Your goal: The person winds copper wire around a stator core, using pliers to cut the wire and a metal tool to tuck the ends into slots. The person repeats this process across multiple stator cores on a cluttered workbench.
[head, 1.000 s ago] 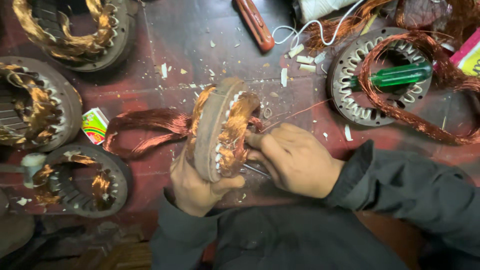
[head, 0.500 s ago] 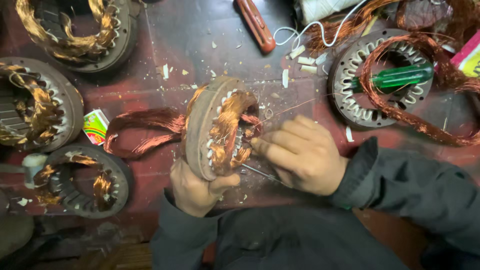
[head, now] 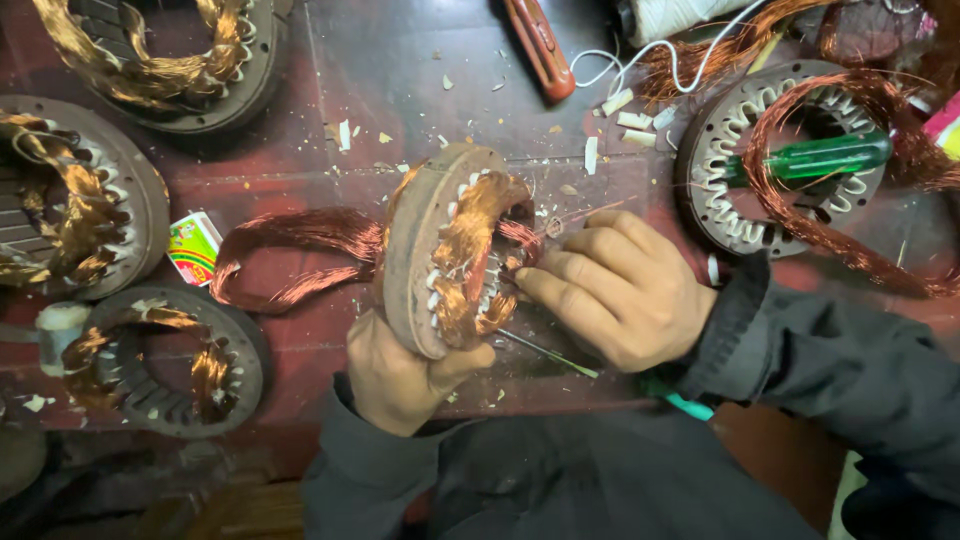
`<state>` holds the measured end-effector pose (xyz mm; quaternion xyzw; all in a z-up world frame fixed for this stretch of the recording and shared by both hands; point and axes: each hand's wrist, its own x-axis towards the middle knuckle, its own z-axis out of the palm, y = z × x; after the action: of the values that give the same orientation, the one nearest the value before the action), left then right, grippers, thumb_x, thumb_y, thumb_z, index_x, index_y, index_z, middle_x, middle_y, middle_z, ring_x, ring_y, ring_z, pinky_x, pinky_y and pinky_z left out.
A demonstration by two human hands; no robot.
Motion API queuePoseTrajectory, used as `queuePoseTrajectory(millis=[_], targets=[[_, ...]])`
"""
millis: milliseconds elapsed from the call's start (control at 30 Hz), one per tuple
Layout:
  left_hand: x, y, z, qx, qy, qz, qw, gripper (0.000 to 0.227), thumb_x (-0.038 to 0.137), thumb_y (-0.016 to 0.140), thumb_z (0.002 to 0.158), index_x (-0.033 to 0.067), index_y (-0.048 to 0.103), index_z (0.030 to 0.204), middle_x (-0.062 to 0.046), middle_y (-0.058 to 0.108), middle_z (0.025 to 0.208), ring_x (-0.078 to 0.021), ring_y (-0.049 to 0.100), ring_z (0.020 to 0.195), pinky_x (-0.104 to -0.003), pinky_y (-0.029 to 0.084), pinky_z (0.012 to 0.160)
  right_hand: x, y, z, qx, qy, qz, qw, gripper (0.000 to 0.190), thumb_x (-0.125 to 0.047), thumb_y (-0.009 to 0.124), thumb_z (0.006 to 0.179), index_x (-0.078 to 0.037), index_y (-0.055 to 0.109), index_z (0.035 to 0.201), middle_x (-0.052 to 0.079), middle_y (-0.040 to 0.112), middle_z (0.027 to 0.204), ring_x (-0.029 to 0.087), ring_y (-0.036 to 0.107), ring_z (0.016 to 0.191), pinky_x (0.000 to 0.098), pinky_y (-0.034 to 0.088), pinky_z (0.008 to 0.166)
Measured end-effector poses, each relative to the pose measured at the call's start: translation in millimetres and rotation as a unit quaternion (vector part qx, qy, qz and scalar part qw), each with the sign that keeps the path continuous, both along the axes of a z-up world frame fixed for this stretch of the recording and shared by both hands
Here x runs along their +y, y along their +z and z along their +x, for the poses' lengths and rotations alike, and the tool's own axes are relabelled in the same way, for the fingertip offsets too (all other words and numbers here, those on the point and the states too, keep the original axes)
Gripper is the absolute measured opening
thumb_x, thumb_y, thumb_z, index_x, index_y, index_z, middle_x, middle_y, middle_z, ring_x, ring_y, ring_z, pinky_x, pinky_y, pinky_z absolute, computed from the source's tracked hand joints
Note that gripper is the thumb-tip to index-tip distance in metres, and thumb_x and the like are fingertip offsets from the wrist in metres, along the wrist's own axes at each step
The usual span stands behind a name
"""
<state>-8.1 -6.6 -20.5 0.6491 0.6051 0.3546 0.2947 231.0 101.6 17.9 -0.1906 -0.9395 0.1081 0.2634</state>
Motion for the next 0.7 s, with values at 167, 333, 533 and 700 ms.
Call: queuePoseTrajectory(millis=[167,333,533,700], targets=[[-1,1,-1,-0.013,-0.011,-0.017,1.000,0.088,0.067,0.073,0.084,-0.0020,0.055,0.135,-0.014,0.077,0.112,-0.0315,0.079,0.100,-0.040,0.063,0.085,4,3,3,-0.063,0.028,0.144,0.987,0.032,-0.015,0.062,0.090,0.002,0.071,0.116,0.010,0.069,0.102,0.021,0.066,0.089,0.0381,0.054,0.081],[3,2,1,-0.019,-0.011,0.014,1.000,0.089,0.067,0.071,0.089,-0.0038,0.052,0.139,-0.015,0.075,0.115,-0.0317,0.079,0.103,-0.040,0.063,0.088,8,7,0,-0.072,0.033,0.191,0.978,0.030,-0.014,0.066,0.090,0.000,0.073,0.116,0.008,0.068,0.104,0.020,0.064,0.091,0.0370,0.052,0.080],[2,1,2,0.003,0.004,0.020,1.000,0.088,0.067,0.067,0.089,-0.0029,0.053,0.139,-0.017,0.074,0.116,-0.0325,0.078,0.104,-0.039,0.064,0.088,12,7,-1,-0.051,0.035,0.134,0.989,0.032,-0.011,0.068,0.085,0.000,0.074,0.115,0.010,0.070,0.111,0.022,0.065,0.100,0.0375,0.053,0.084],[-8,-6,11,-0.158,0.079,-0.004,0.984,0.105,0.071,0.075,0.088,-0.0043,0.037,0.150,-0.018,0.065,0.136,-0.0267,0.069,0.117,-0.038,0.059,0.099,15,11,-2,-0.055,0.059,0.166,0.983,0.030,-0.011,0.068,0.087,0.000,0.074,0.114,0.007,0.066,0.105,0.021,0.063,0.096,0.0377,0.054,0.085]])
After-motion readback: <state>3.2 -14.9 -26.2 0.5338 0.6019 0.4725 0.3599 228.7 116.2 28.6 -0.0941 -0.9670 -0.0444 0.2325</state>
